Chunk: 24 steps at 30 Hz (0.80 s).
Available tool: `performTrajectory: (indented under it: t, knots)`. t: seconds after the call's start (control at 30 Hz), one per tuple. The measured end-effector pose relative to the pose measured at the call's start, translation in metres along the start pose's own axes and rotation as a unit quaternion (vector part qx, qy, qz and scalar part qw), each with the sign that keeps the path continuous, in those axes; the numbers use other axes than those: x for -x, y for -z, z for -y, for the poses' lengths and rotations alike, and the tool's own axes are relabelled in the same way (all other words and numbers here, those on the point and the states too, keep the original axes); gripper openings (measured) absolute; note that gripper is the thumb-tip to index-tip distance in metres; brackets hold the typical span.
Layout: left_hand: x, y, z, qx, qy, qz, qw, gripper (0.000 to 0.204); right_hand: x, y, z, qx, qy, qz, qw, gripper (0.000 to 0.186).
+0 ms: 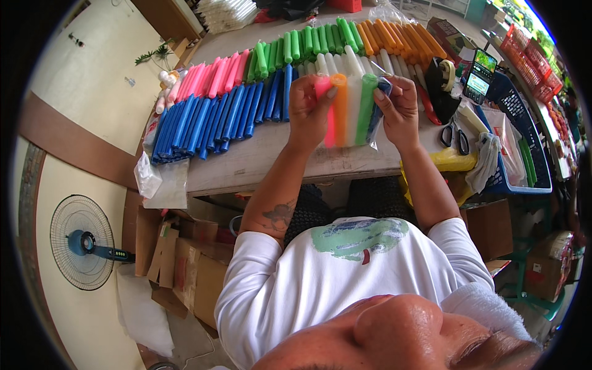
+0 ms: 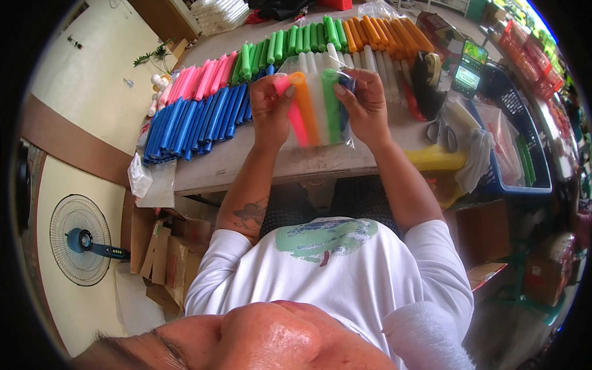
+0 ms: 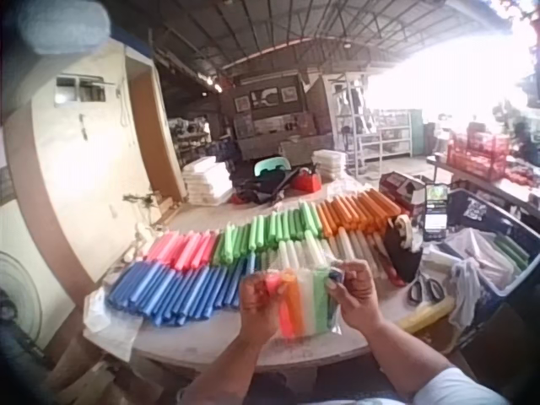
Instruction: The person arranges colorful plastic items on a table, then uses a utility knife to cut a piece of tape from a roll. They apply the tape to seal a plastic bag containing the items.
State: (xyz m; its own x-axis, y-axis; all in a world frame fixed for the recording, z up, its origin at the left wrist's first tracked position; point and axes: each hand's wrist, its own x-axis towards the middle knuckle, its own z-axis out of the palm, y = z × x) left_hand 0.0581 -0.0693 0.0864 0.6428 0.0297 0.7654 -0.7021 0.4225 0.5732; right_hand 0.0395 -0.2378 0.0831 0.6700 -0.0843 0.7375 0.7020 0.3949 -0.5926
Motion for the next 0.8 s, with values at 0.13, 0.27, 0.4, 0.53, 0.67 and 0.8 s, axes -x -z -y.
performTrajectory:
  t: [0.13, 0.27, 0.4, 0.53, 0.67, 0.8]
  knots:
    - [-0.006, 0.013, 0.002, -0.037, 0.002, 0.021, 0.999, 0.029, -0.008, 0.011, 0.005, 0.088, -0.011, 0.051, 0.995, 0.030]
    - [-0.018, 0.009, -0.012, -0.055, -0.001, 0.025, 0.998, 0.020, -0.019, 0.021, 0.019, 0.177, -0.011, 0.086, 0.980, 0.023]
    - [-0.029, 0.004, -0.025, -0.084, 0.021, 0.019, 0.996, 0.014, -0.029, 0.023, 0.029, 0.227, -0.046, 0.083, 0.969, 0.014]
    - [-0.026, -0.001, -0.030, -0.116, 0.019, -0.015, 0.993, 0.013, -0.031, 0.019, 0.035, 0.236, -0.091, 0.056, 0.966, 0.011]
    - [-0.026, -0.009, -0.032, -0.127, 0.020, -0.037, 0.991, 0.012, -0.035, 0.015, 0.037, 0.193, -0.087, 0.036, 0.977, 0.010]
    - [-0.028, -0.008, -0.028, -0.123, 0.024, -0.047, 0.991, 0.011, -0.037, 0.011, 0.039, 0.296, -0.103, 0.038, 0.949, 0.010]
